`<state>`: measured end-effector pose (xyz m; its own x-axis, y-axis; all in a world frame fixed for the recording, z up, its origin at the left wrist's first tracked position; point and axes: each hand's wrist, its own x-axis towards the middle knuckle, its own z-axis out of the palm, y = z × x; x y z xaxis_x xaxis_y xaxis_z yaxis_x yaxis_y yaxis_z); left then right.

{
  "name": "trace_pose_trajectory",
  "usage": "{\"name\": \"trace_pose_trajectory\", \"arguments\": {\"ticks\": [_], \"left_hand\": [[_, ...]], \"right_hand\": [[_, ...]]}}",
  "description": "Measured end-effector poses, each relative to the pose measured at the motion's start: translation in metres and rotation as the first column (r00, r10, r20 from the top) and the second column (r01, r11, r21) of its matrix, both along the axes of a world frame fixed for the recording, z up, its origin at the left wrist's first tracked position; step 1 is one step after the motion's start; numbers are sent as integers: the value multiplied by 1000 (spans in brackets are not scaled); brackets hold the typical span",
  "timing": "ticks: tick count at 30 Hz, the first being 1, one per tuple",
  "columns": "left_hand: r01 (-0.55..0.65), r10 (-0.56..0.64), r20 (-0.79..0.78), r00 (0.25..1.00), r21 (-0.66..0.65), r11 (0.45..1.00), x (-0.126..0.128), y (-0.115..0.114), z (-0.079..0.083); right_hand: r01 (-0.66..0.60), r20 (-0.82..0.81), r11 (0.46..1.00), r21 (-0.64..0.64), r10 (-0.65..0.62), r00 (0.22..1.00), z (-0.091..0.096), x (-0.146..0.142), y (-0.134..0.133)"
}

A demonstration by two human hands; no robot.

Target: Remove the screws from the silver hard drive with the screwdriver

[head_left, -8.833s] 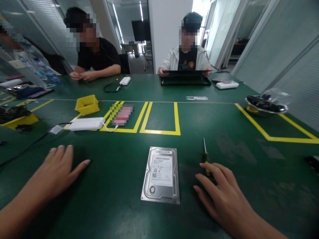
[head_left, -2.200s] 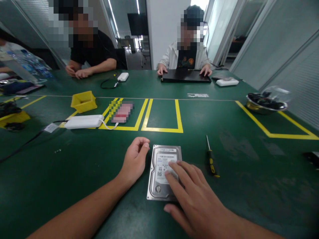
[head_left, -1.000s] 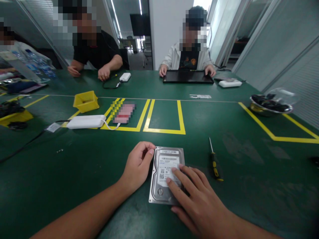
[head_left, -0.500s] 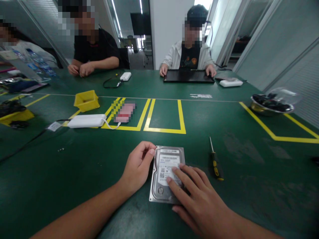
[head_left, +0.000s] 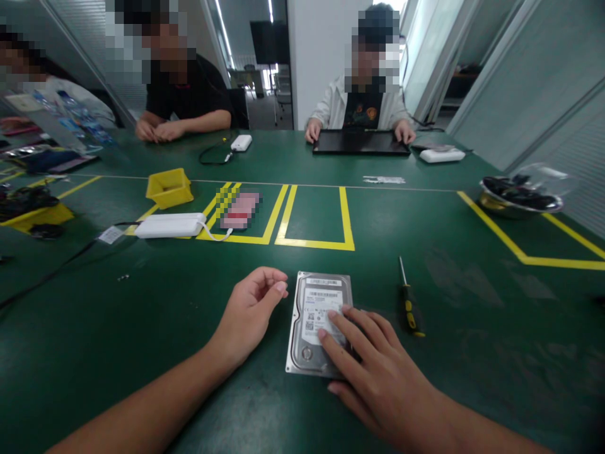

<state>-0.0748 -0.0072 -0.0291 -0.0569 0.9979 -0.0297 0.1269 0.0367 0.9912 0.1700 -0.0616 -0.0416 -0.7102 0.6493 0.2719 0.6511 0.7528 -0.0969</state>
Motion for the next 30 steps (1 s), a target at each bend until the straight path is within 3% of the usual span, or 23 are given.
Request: {"name": "trace_pose_trajectory", "arguments": {"ticks": [5,13,21,25,30], "left_hand": [[37,-36,-29,999,6,999,-6,3,-1],[274,-278,-133,951,-49,960,-13,2,-1],[359,-360,-187,914,-44,932,-21,4,0],[454,-430,-333,839,-6,891,-27,8,3],[602,-504,-490,711,54,797,-32,14,7]], "right_hand": [[-7,-4,1000,-16,7,1000,0,0,1],[-17,48,999,-29,19,999,0,0,2],[-25,57,1000,-17,25,998,2,1,2],[-29,49,1000,-4,29,998,2,2,2],[-38,44,999,-2,38,998,3,1,3]]}}
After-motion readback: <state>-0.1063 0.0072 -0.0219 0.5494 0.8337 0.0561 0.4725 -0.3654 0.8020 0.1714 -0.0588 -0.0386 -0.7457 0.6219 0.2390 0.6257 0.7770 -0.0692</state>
